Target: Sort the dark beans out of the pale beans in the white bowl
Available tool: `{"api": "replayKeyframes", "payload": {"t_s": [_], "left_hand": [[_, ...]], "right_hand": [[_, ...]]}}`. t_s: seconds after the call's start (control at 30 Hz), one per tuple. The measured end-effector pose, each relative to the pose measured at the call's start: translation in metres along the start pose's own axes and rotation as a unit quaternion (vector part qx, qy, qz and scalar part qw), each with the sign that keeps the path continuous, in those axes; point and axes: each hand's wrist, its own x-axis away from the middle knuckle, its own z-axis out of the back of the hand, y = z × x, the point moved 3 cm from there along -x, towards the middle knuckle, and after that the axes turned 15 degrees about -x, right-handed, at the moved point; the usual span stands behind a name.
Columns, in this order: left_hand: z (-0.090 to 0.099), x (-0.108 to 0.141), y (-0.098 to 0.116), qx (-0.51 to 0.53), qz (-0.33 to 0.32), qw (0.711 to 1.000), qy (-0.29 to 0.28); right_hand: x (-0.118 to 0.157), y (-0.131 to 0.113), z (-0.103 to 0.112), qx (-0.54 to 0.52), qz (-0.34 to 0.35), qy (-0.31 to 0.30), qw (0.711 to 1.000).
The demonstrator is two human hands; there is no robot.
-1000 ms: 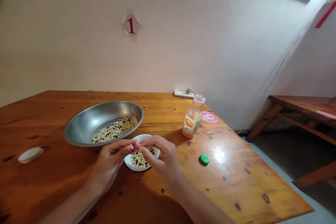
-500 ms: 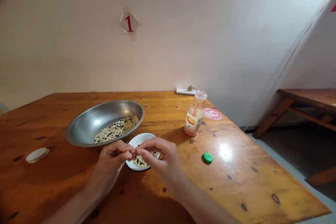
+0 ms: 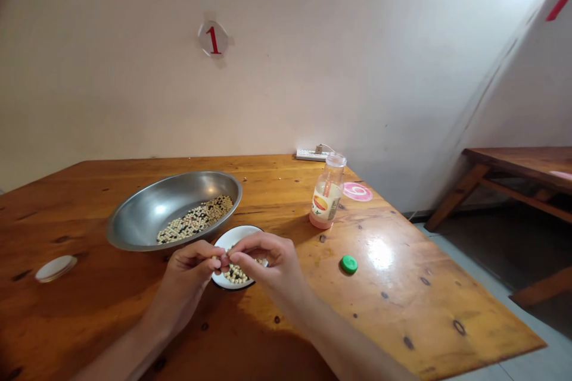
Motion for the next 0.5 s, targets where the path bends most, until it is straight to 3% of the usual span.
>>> {"api": "replayKeyframes", "payload": {"t_s": [0.17,0.3,0.4,0.5], "left_hand": [[0.001,0.0,-0.001,-0.036,0.003,0.999,0.013],[0.003,-0.003,0.003,-0.132,-0.032,0.99,0.022],[0.007,-0.003,0.01,-0.257,-0.089,0.962,0.033],[0.01,-0.002,0.017,-0.374,-0.148,0.914,0.047]], "right_hand": [[-0.001,-0.001,0.001,0.059,0.023,0.003,0.998],[-0.003,-0.005,0.003,0.13,0.049,-0.003,0.99],[-0.005,-0.004,0.006,0.161,0.033,-0.002,0.986],[-0.008,0.005,0.011,0.146,-0.004,0.0,0.989]]}}
